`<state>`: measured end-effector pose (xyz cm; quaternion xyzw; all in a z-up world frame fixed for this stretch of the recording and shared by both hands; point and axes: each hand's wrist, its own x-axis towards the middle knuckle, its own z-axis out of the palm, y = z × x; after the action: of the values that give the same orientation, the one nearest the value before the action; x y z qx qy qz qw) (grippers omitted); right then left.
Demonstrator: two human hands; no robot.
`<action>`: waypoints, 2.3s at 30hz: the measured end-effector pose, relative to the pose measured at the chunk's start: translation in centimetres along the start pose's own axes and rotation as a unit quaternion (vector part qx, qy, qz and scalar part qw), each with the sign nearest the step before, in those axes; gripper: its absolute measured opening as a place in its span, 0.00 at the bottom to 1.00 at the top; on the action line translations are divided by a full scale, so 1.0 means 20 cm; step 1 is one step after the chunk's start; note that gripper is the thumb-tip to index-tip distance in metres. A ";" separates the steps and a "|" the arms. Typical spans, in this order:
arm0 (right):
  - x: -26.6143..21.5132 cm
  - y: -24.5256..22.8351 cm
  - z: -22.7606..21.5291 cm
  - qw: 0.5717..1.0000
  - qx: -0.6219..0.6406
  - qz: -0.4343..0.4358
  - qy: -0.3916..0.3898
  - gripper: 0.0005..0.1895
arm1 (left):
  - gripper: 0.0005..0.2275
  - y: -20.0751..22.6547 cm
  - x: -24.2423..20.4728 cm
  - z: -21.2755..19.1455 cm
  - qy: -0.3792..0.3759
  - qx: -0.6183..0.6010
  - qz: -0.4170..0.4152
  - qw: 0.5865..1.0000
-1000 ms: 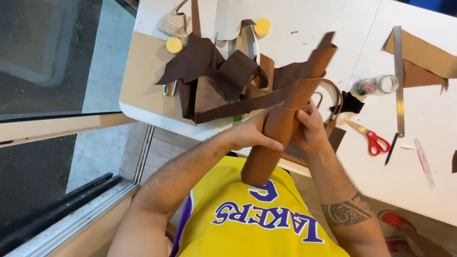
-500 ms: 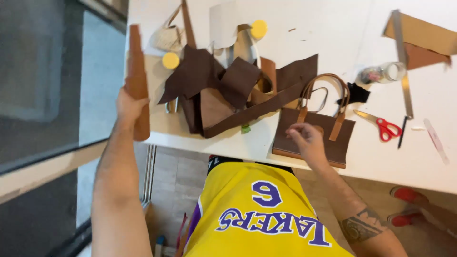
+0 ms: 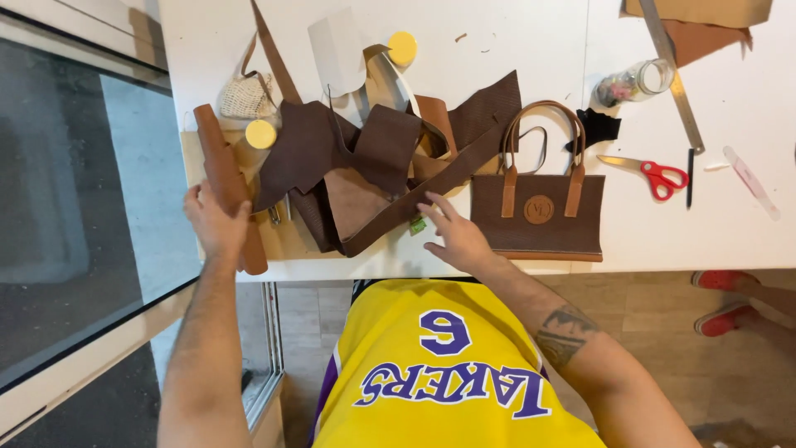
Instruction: Organizing leather scraps, inspecting a finished leather handbag, and arranging tools on a workshop table.
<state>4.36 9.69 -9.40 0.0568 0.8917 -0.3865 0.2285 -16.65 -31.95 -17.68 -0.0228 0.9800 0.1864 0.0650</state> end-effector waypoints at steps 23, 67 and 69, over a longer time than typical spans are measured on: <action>-0.13 0.03 -0.92 0.894 0.320 -0.217 0.226 0.04 | 0.66 1.21 -0.66 0.52 -0.105 -0.266 0.087 0.954; -0.30 -0.24 -1.51 0.884 0.353 -0.200 0.231 0.10 | 0.63 1.76 -0.54 0.33 0.203 -0.291 0.230 0.906; -0.27 -0.28 -1.57 0.897 0.317 -0.215 0.219 0.10 | 0.61 1.84 -0.47 0.14 0.316 -0.419 0.222 0.822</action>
<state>-3.90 28.74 15.45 0.0161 0.7397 -0.6665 -0.0915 -9.59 3.57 -5.62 0.1125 0.7533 0.5708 -0.3069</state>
